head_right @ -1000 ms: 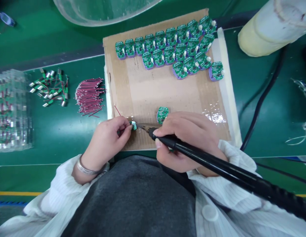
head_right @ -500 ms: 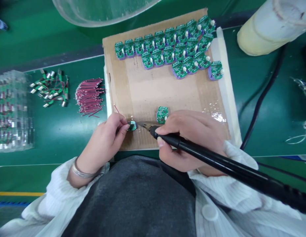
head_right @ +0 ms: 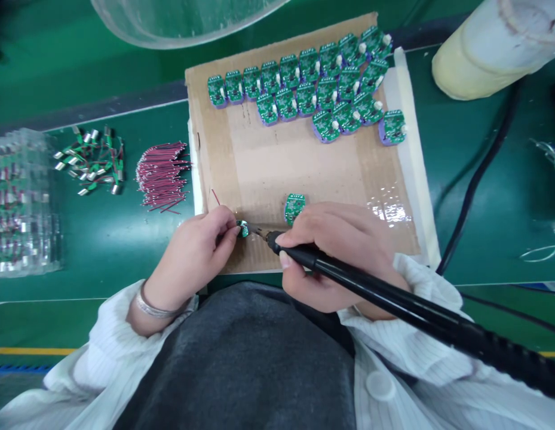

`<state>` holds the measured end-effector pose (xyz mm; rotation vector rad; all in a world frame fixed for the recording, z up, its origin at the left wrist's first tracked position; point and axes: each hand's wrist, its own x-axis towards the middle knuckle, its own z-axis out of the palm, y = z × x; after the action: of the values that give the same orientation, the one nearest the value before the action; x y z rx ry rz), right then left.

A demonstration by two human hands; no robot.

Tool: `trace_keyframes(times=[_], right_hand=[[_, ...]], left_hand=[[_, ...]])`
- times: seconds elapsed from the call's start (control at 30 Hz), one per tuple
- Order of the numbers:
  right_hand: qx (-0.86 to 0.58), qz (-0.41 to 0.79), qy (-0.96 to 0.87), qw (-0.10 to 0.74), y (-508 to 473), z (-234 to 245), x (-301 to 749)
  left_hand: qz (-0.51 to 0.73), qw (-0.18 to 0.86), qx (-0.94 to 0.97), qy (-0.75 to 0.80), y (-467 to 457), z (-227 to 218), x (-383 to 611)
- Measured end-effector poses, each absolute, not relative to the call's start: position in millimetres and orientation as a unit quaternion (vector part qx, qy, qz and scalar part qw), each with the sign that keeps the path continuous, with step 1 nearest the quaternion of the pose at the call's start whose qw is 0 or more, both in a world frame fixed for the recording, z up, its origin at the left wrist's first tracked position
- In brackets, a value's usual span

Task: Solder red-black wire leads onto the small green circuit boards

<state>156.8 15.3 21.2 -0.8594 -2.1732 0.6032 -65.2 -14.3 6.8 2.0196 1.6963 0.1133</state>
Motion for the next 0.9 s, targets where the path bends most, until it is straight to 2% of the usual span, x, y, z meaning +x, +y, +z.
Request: trace_keyframes(times=[0.9], right_hand=[[-0.303, 0.198, -0.864, 0.35, 23.2, 15.8, 155.2]], left_hand=[[0.03, 0.236, 0.75, 0.617, -10.7, 5.8, -62.5]])
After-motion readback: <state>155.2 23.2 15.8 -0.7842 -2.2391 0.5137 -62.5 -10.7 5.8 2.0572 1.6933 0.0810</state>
